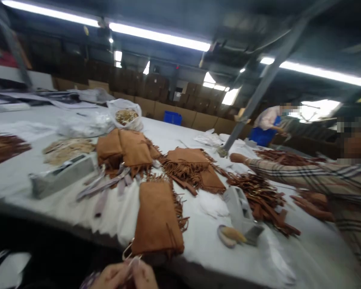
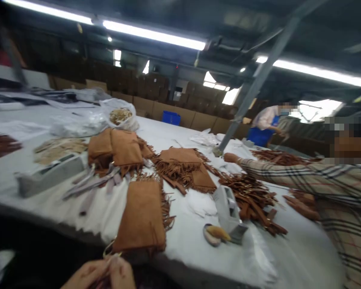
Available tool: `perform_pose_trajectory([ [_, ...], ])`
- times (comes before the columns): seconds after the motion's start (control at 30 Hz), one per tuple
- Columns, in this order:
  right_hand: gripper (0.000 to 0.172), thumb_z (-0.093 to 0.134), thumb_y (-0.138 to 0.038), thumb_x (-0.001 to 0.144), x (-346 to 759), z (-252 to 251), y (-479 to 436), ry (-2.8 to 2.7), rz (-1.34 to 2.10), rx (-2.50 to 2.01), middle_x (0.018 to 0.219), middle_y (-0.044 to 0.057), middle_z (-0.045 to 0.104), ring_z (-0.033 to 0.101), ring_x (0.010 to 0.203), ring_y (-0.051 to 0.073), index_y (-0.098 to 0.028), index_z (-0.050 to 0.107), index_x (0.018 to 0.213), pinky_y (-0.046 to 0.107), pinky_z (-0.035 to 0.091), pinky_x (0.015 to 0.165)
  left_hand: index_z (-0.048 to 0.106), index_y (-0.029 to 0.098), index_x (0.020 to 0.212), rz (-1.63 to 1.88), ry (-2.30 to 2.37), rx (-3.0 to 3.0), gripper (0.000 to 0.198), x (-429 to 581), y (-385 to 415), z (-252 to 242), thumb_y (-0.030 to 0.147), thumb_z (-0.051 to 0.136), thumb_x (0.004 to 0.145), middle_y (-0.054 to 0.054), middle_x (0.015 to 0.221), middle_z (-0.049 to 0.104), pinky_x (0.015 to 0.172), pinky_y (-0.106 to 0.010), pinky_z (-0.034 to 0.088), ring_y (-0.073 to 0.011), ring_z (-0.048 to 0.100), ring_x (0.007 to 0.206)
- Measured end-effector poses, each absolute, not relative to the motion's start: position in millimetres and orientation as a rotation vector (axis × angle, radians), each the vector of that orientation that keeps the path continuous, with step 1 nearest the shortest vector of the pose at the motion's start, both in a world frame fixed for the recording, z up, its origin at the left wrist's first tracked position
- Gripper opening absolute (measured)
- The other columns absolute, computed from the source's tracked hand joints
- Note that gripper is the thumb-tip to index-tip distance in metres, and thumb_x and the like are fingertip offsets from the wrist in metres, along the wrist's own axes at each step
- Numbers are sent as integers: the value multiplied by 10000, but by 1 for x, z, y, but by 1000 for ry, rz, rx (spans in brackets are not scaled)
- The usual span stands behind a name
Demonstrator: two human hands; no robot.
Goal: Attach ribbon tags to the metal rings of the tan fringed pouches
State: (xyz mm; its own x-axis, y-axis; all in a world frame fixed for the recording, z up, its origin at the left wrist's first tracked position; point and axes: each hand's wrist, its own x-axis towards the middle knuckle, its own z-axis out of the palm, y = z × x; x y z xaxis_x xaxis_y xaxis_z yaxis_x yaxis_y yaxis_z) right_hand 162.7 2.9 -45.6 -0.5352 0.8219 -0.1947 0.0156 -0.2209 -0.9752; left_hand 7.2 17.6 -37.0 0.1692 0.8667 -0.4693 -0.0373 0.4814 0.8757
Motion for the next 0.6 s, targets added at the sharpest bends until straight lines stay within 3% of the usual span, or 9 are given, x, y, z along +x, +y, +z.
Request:
perform_pose_trajectory([
  [0.1,630,496,-727,783,163,-59,10,-1388,1842,-1106,744,52,676,622,724,198,-136,701,859,286,497,651,710,159,719,1022,1400,892,477,4,-25,-48,629,629,707,-23,662,610,626,-275,429,-185,546,688],
  [0.27,643,588,-751,677,184,-52,22,-1353,1591,-1327,682,91,702,621,628,210,-134,729,789,295,500,590,668,132,804,1011,1285,888,345,-12,-52,-48,471,614,776,11,667,591,546,-217,320,-101,450,573],
  [0.33,605,611,-716,682,192,-39,27,-1384,1468,-1355,686,93,708,628,626,220,-135,732,794,311,517,606,651,137,809,923,1214,860,270,-18,-60,-52,398,652,739,10,697,612,547,-210,312,-102,467,591],
  [0.5,567,545,-654,771,206,-5,54,-1469,1068,-1410,763,105,723,644,637,225,-129,719,895,330,536,624,533,171,692,889,1271,819,170,-19,-74,-69,311,628,695,51,547,530,493,-215,282,-95,425,498],
  [0.6,528,463,-597,847,209,-5,84,-1738,602,-1352,940,136,719,649,865,264,-148,708,982,386,509,819,516,179,711,957,1303,798,157,-18,-73,-74,317,592,720,53,528,531,475,-216,303,-100,441,469],
])
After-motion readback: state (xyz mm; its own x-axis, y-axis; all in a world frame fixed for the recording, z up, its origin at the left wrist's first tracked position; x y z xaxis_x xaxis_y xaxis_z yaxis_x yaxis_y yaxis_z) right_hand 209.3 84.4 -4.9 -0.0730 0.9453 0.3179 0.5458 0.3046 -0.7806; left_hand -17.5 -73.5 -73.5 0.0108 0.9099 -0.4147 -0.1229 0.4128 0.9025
